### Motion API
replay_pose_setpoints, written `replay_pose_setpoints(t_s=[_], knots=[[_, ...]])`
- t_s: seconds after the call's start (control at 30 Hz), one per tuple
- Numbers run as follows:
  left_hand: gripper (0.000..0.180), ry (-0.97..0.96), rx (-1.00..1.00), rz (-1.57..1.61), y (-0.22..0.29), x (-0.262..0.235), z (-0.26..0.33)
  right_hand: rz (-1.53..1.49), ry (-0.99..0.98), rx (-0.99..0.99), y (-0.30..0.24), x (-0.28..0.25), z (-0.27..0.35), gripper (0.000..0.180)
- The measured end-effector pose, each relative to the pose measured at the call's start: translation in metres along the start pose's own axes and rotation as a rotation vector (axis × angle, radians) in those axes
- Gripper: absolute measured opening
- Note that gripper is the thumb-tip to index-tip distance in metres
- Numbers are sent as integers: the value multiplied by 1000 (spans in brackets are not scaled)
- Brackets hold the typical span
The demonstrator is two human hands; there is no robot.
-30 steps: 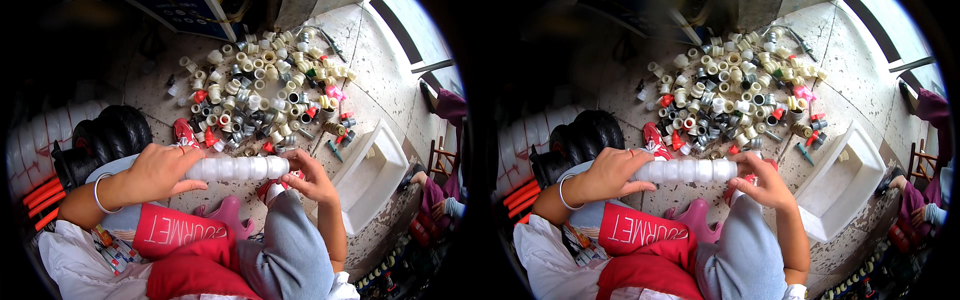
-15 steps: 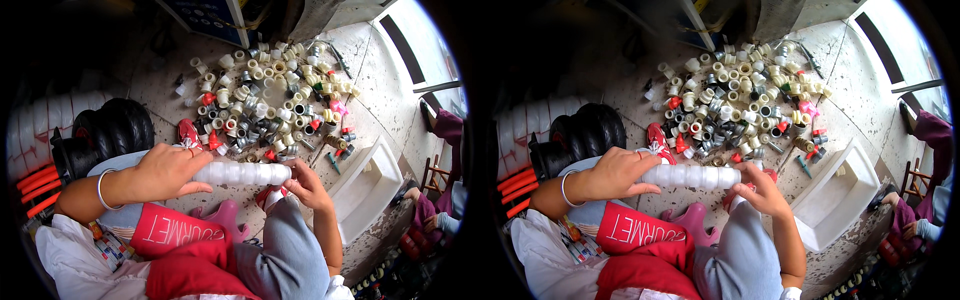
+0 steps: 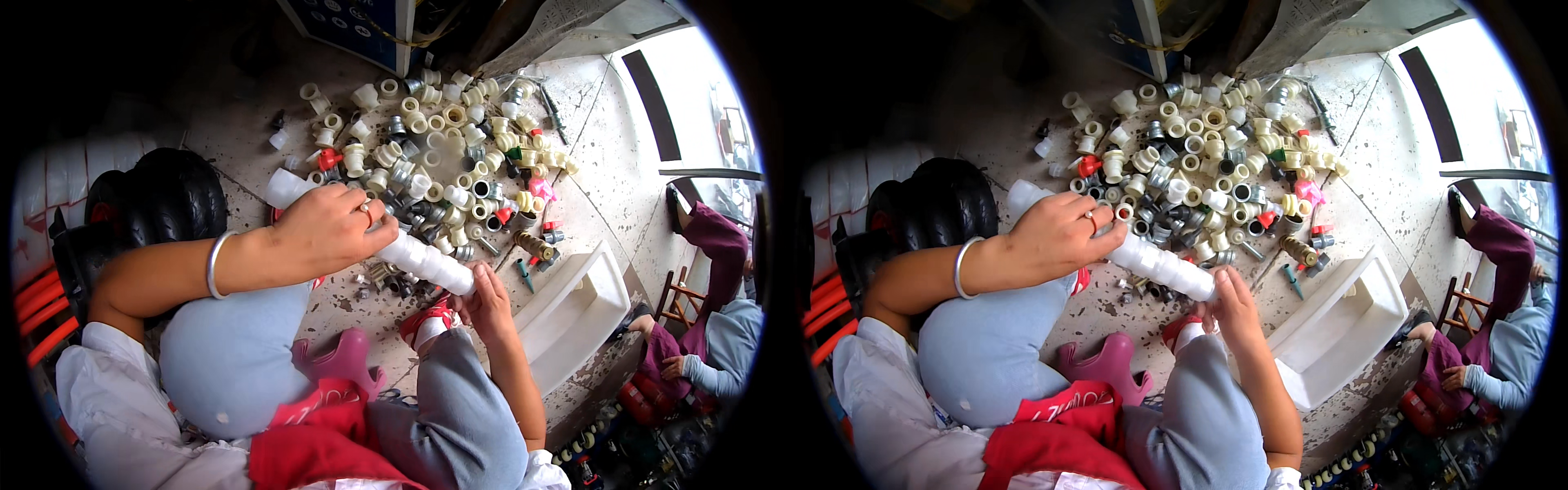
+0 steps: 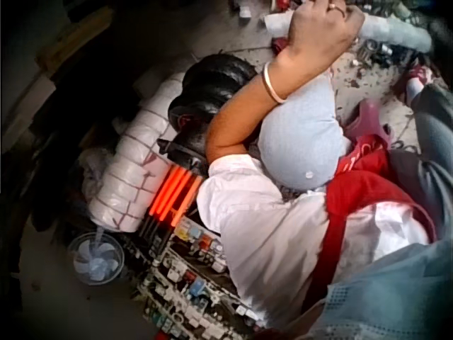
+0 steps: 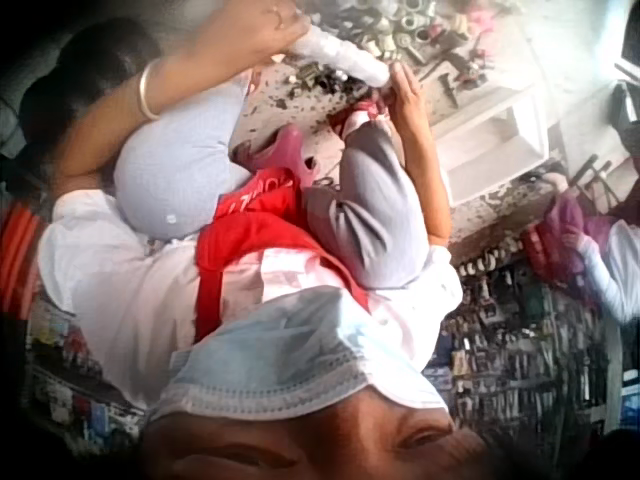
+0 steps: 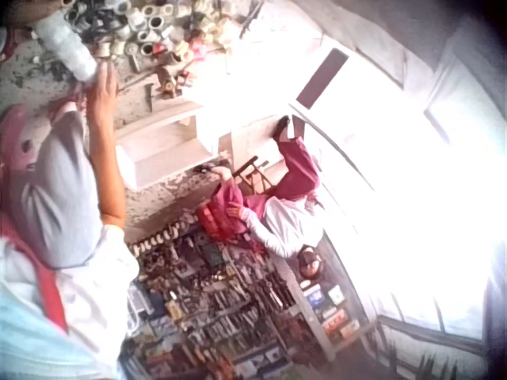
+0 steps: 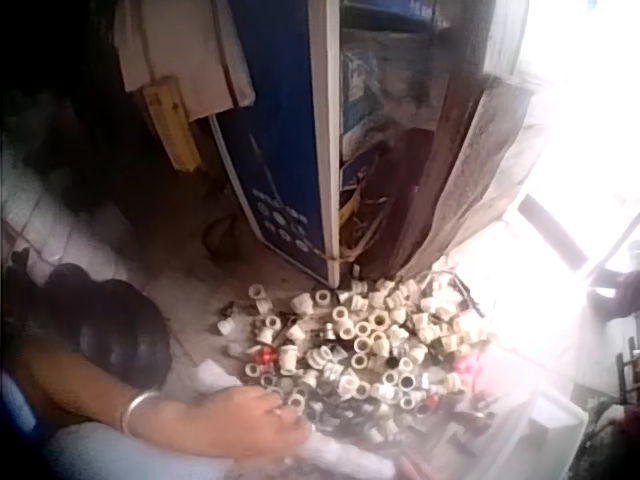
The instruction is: The person sits on the floor and assembles various plastic plumbing fittings by hand. They pick up individual pieces from a large pile and screw them together to form a long, segmented chain. The person occasionally pauses to select specific fittings or adjust the alignment of the assembled chain.
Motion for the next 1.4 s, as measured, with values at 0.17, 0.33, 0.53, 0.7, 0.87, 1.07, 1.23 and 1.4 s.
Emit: replay_pose_setpoints(t_s=[0.17, 0.33, 0.53, 0.7, 0.87, 1.07, 1.23, 1.4], knots=[[69, -352, -45, 574, -1, 80, -11, 416, -17, -73, -6, 12, -7, 25], [64, -347, 4, 1105, 3, 114, -35, 843, 92, -247, -28, 29, -24, 24], [54, 68, -182, 453, -24, 109, -36, 394, -1, 202, -15, 5, -92, 38], [63, 179, -363, 1053, -61, 124, -30, 1546, 153, -228, -97, -40, -215, 37], [67, 156, -465, 1406, -64, 137, -24, 1747, 321, -404, -144, -21, -319, 39], [66, 129, -441, 1421, -54, 146, -16, 1942, 518, -102, -121, -45, -359, 32], [65, 53, -453, 1306, -57, 143, -27, 1782, 357, -307, -143, -51, -303, 40], [63, -14, -485, 1075, -52, 148, -20, 758, -48, -99, -99, -43, -175, 43]])
Point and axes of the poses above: each hand's wrist, its own z-axis away from the middle knuckle, its own x-axis out of the palm, y = z × x, the point moved 5 cm from there along -z, towards the middle knuckle, and after that the axes turned 8 degrees about -y, right-handed, at the moved point
